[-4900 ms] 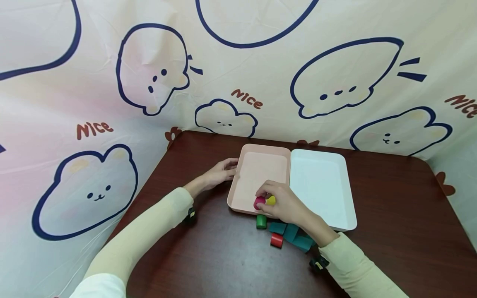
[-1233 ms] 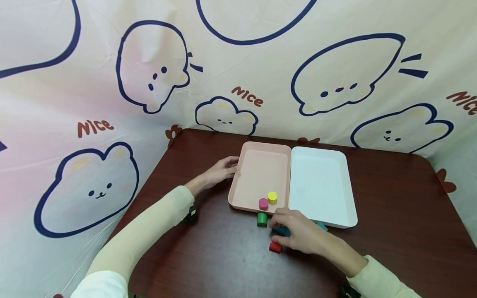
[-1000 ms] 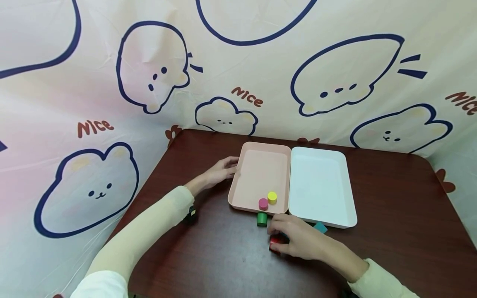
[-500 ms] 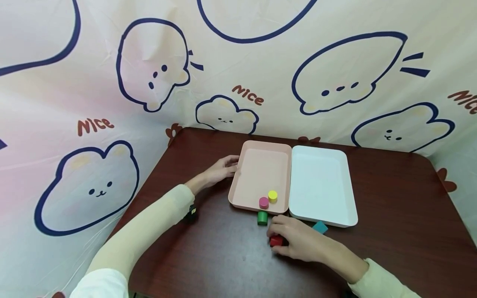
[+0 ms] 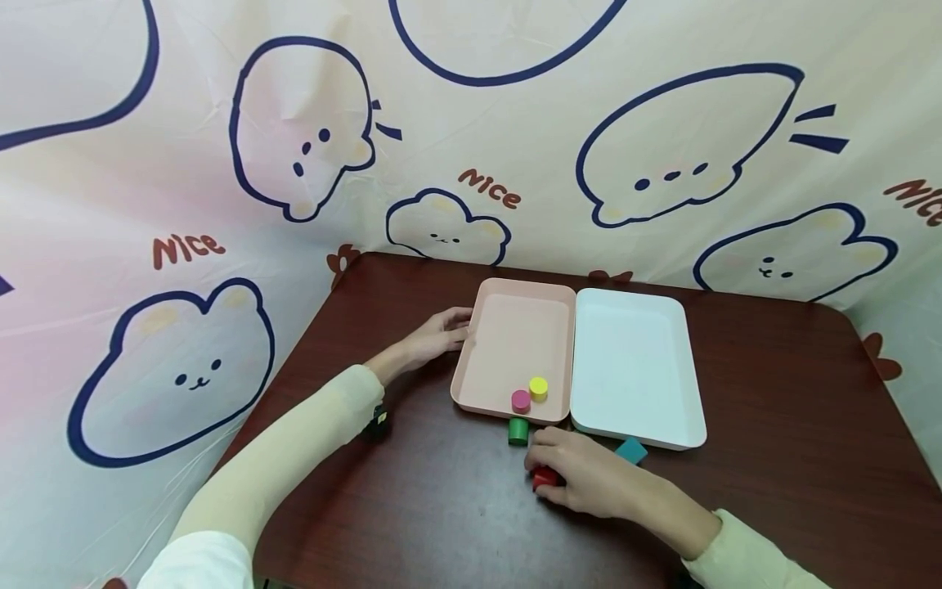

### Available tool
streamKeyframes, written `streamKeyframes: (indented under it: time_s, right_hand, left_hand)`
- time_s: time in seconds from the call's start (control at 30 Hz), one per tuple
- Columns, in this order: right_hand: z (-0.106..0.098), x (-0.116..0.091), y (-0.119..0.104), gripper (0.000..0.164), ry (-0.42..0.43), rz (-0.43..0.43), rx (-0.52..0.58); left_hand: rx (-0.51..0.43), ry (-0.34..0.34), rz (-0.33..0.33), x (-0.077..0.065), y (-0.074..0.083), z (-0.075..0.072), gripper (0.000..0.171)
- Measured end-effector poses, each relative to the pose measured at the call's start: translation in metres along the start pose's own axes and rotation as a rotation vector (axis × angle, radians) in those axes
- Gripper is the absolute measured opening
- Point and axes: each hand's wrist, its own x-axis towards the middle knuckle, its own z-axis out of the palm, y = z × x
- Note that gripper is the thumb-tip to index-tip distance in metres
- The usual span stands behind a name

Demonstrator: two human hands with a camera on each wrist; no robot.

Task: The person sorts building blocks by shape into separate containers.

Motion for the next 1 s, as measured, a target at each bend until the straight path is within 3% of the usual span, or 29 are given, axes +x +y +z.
streamKeyframes:
  time_s: [1.0]
  right_hand:
    - [0.0052, 0.0008, -0.0025, 0.019, -0.039, 0.015, -0.035]
  left_hand:
    - [0.0, 0.014, -0.003, 0.0005, -0.0014, 0.0006, 0.053]
